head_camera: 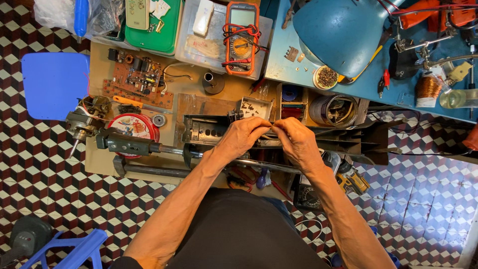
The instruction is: The person works on a small electronic component, using a heat gun to apply heat and a cordless drill to fasten screws. The component is handled repeatedly and placed into a metal housing.
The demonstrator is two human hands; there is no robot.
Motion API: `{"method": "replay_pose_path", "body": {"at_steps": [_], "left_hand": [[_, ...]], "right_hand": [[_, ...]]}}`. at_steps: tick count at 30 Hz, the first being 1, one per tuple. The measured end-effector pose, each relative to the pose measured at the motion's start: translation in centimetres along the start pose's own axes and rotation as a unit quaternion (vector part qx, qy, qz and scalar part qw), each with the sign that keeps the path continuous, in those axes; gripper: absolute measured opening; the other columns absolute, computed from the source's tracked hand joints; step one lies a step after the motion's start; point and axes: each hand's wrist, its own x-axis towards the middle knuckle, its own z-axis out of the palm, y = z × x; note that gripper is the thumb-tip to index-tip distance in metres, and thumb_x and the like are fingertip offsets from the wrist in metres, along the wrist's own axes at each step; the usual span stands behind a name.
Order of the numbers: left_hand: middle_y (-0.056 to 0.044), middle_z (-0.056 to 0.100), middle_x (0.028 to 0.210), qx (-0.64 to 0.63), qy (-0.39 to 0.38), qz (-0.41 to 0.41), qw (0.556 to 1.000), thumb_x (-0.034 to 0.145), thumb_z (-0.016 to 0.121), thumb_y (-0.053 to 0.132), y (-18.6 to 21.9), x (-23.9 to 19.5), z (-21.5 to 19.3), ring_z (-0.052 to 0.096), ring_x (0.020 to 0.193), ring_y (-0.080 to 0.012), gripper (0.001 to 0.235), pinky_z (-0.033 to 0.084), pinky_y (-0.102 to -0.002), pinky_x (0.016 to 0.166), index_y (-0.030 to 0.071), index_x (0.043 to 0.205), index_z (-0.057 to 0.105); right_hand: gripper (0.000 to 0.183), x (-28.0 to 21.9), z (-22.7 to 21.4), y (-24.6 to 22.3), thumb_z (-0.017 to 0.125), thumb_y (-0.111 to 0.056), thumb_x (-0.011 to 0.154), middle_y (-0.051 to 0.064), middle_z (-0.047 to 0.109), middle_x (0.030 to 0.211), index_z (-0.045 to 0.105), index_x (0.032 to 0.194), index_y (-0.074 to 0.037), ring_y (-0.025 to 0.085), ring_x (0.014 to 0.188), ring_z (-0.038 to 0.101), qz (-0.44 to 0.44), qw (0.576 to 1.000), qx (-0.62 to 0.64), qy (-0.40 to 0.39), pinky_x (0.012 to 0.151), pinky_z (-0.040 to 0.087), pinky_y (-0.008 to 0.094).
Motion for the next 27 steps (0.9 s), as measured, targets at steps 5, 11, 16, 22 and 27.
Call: {"method": "replay_pose_path", "body": {"at_steps": [5,11,16,22,27], "left_hand": [[-0.010,0.073,0.088,0.039,0.012,0.001,0.999,0.096,0.069,0.015,-0.3,0.1,0.2,0.071,0.076,-0.0216,0.015,0.057,-0.034,0.067,0.002,0.102,0.072],[-0.010,0.072,0.086,0.058,0.026,0.003,0.998,0.093,0.071,0.011,-0.6,0.1,1.1,0.071,0.073,-0.0212,0.011,0.058,-0.033,0.063,0.001,0.095,0.070],[-0.010,0.072,0.088,0.056,0.053,0.019,0.997,0.092,0.070,0.011,-0.8,-0.2,1.7,0.072,0.075,-0.0226,0.011,0.058,-0.034,0.066,0.000,0.095,0.070],[-0.011,0.070,0.087,0.072,0.053,0.023,0.996,0.095,0.069,0.016,-0.5,-0.4,1.1,0.071,0.078,-0.0284,0.015,0.056,-0.038,0.070,0.004,0.103,0.074],[-0.012,0.069,0.093,0.063,0.037,0.050,0.996,0.097,0.066,0.014,-1.0,-0.5,0.6,0.070,0.083,-0.0289,0.015,0.056,-0.037,0.073,0.002,0.105,0.072]], "right_hand": [[0.021,-0.3,0.9,0.4,0.068,-0.018,0.096,0.005,0.074,0.091,0.072,0.105,0.000,0.013,0.080,0.068,0.183,0.973,0.137,-0.003,0.071,0.054,0.028],[0.021,-0.7,2.1,2.8,0.073,-0.020,0.094,0.005,0.071,0.079,0.075,0.099,0.000,0.008,0.068,0.059,0.345,0.902,0.258,-0.027,0.060,0.046,0.022],[0.020,-0.8,2.6,3.4,0.074,-0.015,0.093,0.007,0.072,0.081,0.073,0.100,0.004,0.010,0.068,0.061,0.385,0.841,0.379,-0.009,0.060,0.047,0.023],[0.022,-1.0,0.7,0.2,0.068,-0.010,0.098,0.012,0.072,0.101,0.066,0.117,0.000,0.019,0.085,0.069,0.155,0.983,0.098,0.027,0.074,0.054,0.030],[0.023,-0.5,0.1,-0.7,0.073,-0.004,0.090,0.015,0.067,0.100,0.063,0.111,-0.001,0.031,0.091,0.067,-0.081,0.994,-0.076,0.008,0.079,0.054,0.039]]}}
